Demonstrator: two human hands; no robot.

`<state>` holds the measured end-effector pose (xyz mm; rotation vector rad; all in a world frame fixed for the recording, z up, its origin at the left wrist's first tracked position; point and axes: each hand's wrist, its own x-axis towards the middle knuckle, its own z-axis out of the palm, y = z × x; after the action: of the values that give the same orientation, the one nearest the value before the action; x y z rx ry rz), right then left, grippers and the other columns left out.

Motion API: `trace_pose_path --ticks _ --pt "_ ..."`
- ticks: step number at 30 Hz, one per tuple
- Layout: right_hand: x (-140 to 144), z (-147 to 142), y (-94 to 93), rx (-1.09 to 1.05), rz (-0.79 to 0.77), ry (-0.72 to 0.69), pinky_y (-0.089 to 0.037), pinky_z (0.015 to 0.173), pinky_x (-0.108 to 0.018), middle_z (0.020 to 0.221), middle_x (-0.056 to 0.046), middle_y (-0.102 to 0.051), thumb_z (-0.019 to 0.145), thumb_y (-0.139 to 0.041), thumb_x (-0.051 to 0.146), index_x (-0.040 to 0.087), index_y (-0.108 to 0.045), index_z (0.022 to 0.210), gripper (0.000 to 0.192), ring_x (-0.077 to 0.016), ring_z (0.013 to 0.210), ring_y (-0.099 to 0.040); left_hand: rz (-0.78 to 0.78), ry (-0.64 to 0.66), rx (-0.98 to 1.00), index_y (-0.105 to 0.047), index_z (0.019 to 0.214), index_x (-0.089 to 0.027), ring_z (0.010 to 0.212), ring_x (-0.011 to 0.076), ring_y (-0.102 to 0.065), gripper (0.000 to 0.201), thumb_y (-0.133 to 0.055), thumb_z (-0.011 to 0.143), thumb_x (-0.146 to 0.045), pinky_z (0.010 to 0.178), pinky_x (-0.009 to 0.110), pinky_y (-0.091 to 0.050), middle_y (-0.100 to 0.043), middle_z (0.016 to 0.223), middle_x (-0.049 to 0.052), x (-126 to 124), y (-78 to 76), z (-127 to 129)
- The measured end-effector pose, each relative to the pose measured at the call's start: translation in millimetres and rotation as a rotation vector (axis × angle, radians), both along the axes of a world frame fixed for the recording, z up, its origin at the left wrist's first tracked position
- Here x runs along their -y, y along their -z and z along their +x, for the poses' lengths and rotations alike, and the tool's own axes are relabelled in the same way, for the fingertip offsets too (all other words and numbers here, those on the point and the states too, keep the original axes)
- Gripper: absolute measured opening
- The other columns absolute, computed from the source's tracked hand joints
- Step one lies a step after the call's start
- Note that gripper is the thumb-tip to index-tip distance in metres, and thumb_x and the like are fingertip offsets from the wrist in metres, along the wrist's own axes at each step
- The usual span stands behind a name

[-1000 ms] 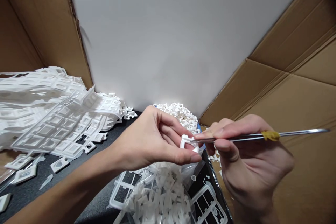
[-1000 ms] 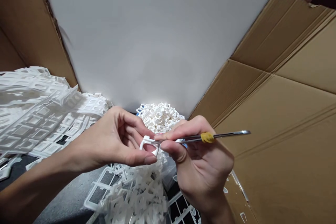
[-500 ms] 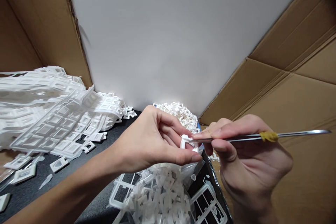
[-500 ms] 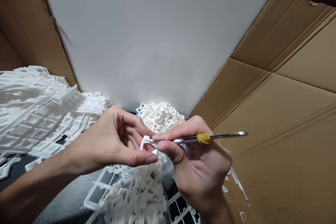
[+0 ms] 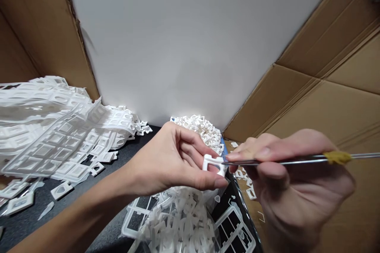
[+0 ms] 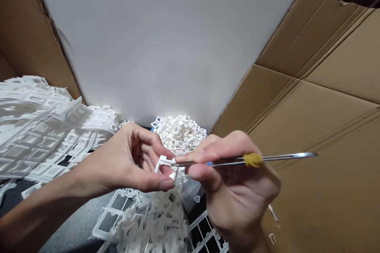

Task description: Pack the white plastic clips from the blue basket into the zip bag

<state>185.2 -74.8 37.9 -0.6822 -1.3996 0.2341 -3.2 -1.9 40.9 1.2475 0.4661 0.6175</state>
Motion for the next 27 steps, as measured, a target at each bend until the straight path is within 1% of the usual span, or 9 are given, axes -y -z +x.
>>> trace_pose_path --ticks 3,8,12,16,20,24,27 --pt "-2.6 -3.3 3.3 0.067 -0.001 -0.005 -0.059 0.057 -0.036 0.078 -0.002 -0.070 0.093 -0.083 0.020 0.022 -0.074 0.094 0.009 -0.0206 0.069 -0.073 0.009 0.003 0.000 -0.083 0.086 -0.011 0.061 0.0081 -0.071 0.038 -0.098 0.054 0.005 0.058 0.009 -0.056 -0.082 0.078 0.007 0.8 1.0 1.0" --pt "-4.0 -4.8 4.3 0.085 0.002 -0.029 -0.059 0.057 -0.037 0.079 -0.003 -0.071 0.092 -0.080 0.014 0.021 -0.074 0.094 0.009 -0.0208 0.069 -0.073 0.026 0.014 -0.005 -0.084 0.088 -0.011 0.063 0.0085 -0.071 0.039 -0.098 0.055 0.003 0.059 0.009 -0.056 -0.083 0.080 0.008 0.2 3.3 0.8" --pt "-3.6 -4.4 5.7 0.089 0.000 -0.006 -0.058 0.057 -0.037 0.079 -0.002 -0.069 0.091 -0.081 0.014 0.021 -0.075 0.093 0.009 -0.0204 0.068 -0.072 0.040 0.001 -0.015 -0.084 0.089 -0.011 0.063 0.0088 -0.072 0.039 -0.099 0.056 0.001 0.059 0.010 -0.056 -0.083 0.081 0.008 0.2 3.1 0.3" --pt "-3.8 -3.1 6.9 0.100 0.002 -0.019 -0.056 0.055 -0.035 0.078 -0.002 -0.069 0.091 -0.082 0.015 0.021 -0.075 0.095 0.010 -0.0196 0.067 -0.071 0.030 -0.008 -0.017 -0.084 0.088 -0.011 0.063 0.0103 -0.073 0.040 -0.100 0.053 0.001 0.057 0.011 -0.056 -0.083 0.080 0.009 0.3 1.7 0.5" --pt "-3.9 -1.5 7.3 0.125 -0.009 0.004 -0.057 0.056 -0.035 0.080 -0.002 -0.070 0.092 -0.081 0.017 0.023 -0.075 0.095 0.009 -0.0200 0.069 -0.071 0.038 -0.007 -0.011 -0.083 0.087 -0.011 0.062 0.0092 -0.072 0.038 -0.099 0.055 0.002 0.058 0.009 -0.056 -0.083 0.079 0.008 -0.1 1.1 1.2" --pt "-4.1 -0.9 8.7 0.120 -0.007 0.003 -0.058 0.057 -0.037 0.081 -0.003 -0.070 0.091 -0.082 0.015 0.022 -0.075 0.096 0.011 -0.0204 0.070 -0.070 0.061 -0.004 -0.009 -0.084 0.088 -0.011 0.062 0.0084 -0.071 0.036 -0.098 0.058 0.002 0.058 0.009 -0.056 -0.083 0.079 0.008 0.1 1.3 0.8" --pt "-4.5 -0.9 10.2 0.135 -0.004 0.008 -0.060 0.059 -0.038 0.082 -0.003 -0.071 0.090 -0.082 0.015 0.022 -0.076 0.096 0.011 -0.0206 0.071 -0.070 0.067 -0.003 -0.006 -0.084 0.088 -0.011 0.062 0.0075 -0.070 0.035 -0.098 0.058 0.002 0.057 0.008 -0.055 -0.082 0.076 0.006 0.2 2.3 0.6"
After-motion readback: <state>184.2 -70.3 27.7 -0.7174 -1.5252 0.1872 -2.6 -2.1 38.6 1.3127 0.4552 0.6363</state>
